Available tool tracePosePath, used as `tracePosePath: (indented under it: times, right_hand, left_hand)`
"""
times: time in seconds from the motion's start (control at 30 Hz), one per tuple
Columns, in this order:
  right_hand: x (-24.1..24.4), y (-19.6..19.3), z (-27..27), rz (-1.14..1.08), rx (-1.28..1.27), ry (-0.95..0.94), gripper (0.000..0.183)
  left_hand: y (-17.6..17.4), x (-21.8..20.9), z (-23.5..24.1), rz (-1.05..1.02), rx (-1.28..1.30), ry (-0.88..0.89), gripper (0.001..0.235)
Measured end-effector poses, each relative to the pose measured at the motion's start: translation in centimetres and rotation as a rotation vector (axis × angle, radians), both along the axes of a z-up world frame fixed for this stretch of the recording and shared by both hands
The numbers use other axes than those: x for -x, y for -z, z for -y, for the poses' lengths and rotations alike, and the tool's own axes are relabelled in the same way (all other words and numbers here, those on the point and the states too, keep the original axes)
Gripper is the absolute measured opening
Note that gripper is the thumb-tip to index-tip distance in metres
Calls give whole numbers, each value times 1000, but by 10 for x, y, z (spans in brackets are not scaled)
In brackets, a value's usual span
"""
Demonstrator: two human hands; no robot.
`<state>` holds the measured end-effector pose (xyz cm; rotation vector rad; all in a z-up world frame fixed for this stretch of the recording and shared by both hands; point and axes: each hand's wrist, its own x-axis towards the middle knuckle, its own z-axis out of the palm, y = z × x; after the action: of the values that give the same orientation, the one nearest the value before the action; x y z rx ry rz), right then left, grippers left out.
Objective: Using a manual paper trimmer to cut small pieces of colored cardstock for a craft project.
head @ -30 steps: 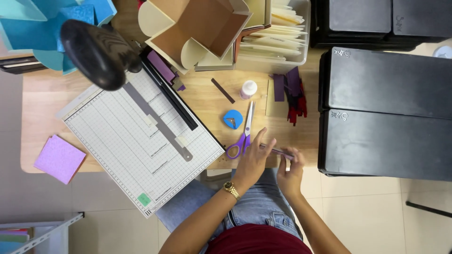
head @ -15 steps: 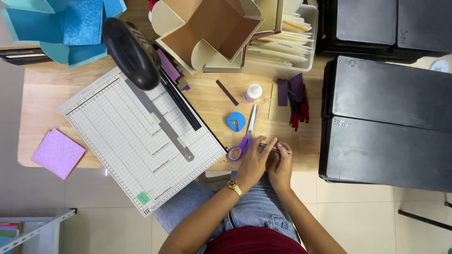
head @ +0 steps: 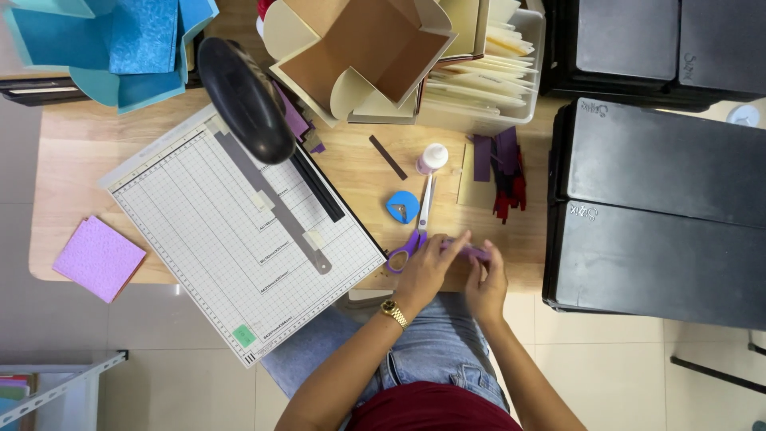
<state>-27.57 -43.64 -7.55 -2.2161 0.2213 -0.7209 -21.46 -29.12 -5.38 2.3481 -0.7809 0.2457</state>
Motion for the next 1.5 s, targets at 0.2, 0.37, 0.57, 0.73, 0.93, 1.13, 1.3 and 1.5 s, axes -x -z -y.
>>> tracePosePath:
  times: [0.2, 0.37, 0.57, 0.73, 0.93, 1.13, 1.3, 1.5]
  right_hand:
    - [-3, -31, -8, 37, -88, -31, 67]
    - [-16, -97, -19, 11, 12, -58, 44]
    - [-31, -214, -25, -44, -87, -570, 73]
    - [-44, -272, -21, -239, 58, -941, 76]
    - [-47, -301, -47, -20, 280, -1044, 59]
    - [-43, -314, -57, -15, 546, -998, 63]
    - [-49, -319, -63, 16, 595, -994, 55]
    - [-45, -277, -50, 44, 362, -905, 44]
  left_hand:
    - [-124, -4, -6, -634, 605, -133, 113]
    - [-103, -5, -6, -656, 814, -202, 109]
    - [-142, -12, -44, -1125, 1205, 115, 79]
    - [-151, -7, -75, -1508, 1219, 478, 76]
    - [-113, 8, -81, -1686, 1449, 786, 70]
    - [-102, 10, -88, -1674, 1500, 1025, 82]
    - [-98, 10, -90, -1599, 1465, 1019, 75]
    - [-118, 4, -84, -1751, 1477, 835, 51]
